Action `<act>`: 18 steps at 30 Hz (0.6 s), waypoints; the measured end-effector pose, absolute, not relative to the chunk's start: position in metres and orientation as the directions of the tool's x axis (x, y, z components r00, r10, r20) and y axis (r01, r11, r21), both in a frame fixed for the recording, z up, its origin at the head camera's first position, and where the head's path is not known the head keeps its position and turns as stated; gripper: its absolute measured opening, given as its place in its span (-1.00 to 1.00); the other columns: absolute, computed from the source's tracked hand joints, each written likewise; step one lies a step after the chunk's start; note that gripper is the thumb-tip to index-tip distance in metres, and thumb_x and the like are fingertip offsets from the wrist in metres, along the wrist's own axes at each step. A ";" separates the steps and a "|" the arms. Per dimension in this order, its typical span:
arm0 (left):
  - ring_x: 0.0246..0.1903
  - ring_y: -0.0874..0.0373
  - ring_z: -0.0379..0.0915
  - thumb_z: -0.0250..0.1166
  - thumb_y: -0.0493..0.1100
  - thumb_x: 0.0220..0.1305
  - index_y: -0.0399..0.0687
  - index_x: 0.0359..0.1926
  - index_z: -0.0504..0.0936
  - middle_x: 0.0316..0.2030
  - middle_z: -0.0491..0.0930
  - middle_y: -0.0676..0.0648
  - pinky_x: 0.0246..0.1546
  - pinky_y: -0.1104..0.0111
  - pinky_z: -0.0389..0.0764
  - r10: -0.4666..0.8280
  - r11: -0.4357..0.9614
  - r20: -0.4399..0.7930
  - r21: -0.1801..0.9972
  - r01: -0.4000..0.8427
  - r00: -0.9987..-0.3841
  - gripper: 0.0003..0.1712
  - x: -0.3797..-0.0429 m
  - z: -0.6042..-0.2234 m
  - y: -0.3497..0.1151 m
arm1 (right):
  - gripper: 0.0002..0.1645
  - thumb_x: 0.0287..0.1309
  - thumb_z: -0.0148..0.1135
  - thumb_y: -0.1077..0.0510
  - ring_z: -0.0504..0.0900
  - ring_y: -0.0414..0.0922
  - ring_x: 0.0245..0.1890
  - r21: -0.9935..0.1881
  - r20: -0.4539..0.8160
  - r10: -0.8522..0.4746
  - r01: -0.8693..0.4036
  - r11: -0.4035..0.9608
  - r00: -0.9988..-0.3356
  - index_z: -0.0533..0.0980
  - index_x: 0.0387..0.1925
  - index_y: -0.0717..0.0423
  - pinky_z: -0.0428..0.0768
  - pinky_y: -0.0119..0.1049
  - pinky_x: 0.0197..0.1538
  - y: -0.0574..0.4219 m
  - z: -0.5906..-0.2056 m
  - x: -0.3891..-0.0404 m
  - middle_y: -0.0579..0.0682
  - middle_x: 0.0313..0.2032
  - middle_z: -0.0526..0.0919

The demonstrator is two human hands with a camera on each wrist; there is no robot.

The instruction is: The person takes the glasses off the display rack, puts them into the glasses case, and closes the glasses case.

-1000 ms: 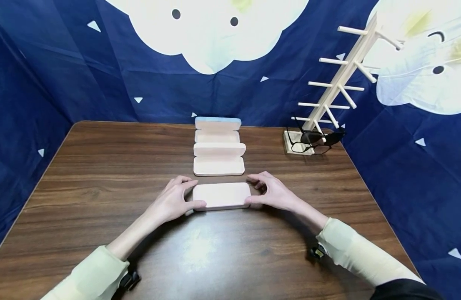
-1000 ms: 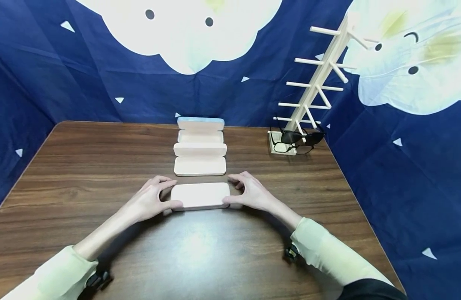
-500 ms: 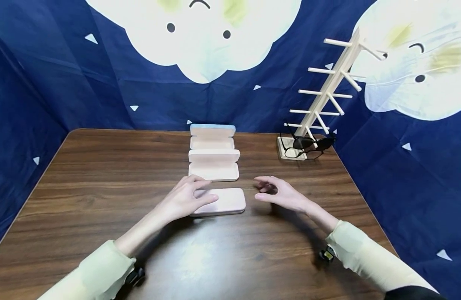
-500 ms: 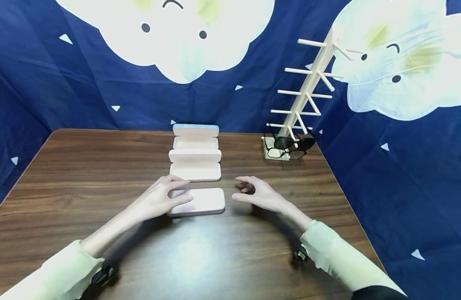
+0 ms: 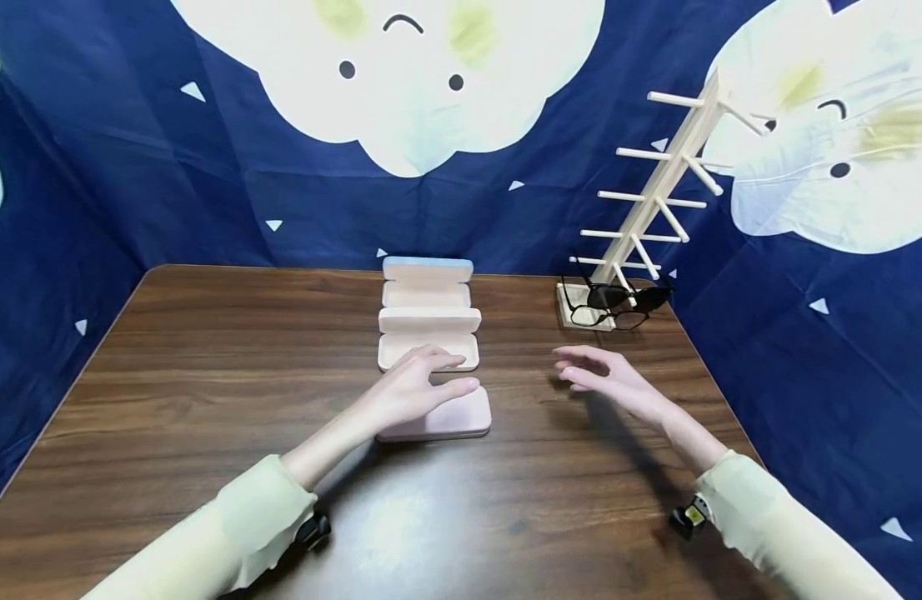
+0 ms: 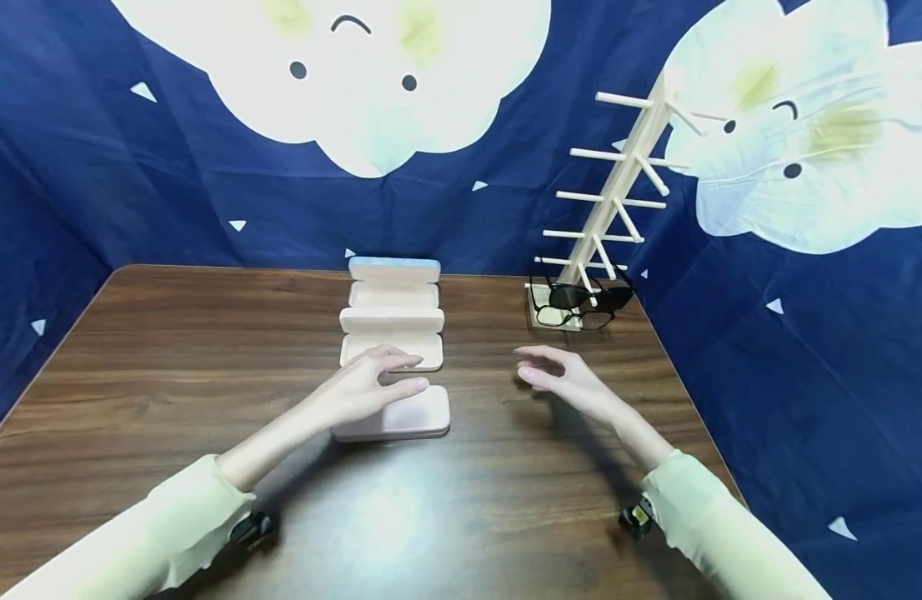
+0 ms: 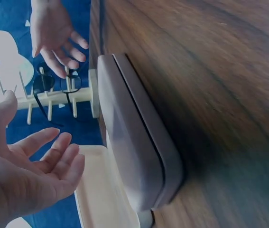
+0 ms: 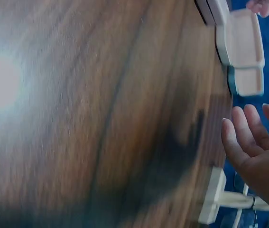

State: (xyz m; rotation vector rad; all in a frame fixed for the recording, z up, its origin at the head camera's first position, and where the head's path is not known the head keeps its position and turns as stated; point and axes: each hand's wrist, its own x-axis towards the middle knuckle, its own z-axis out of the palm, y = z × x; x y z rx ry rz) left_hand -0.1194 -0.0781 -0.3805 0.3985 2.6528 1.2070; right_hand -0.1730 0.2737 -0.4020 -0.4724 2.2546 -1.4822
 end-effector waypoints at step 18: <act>0.05 0.12 0.63 0.27 0.26 0.38 0.05 0.31 0.61 0.06 0.70 0.03 0.15 0.17 0.61 0.361 0.456 -0.026 0.877 0.153 -0.932 -0.38 -0.151 -0.372 -0.028 | -0.43 0.57 0.03 0.09 0.75 -0.27 0.04 -0.933 -0.087 -0.407 -0.069 0.353 -0.909 0.35 0.36 0.44 0.72 -0.23 0.14 0.341 -0.386 -0.194 -0.26 -0.01 0.74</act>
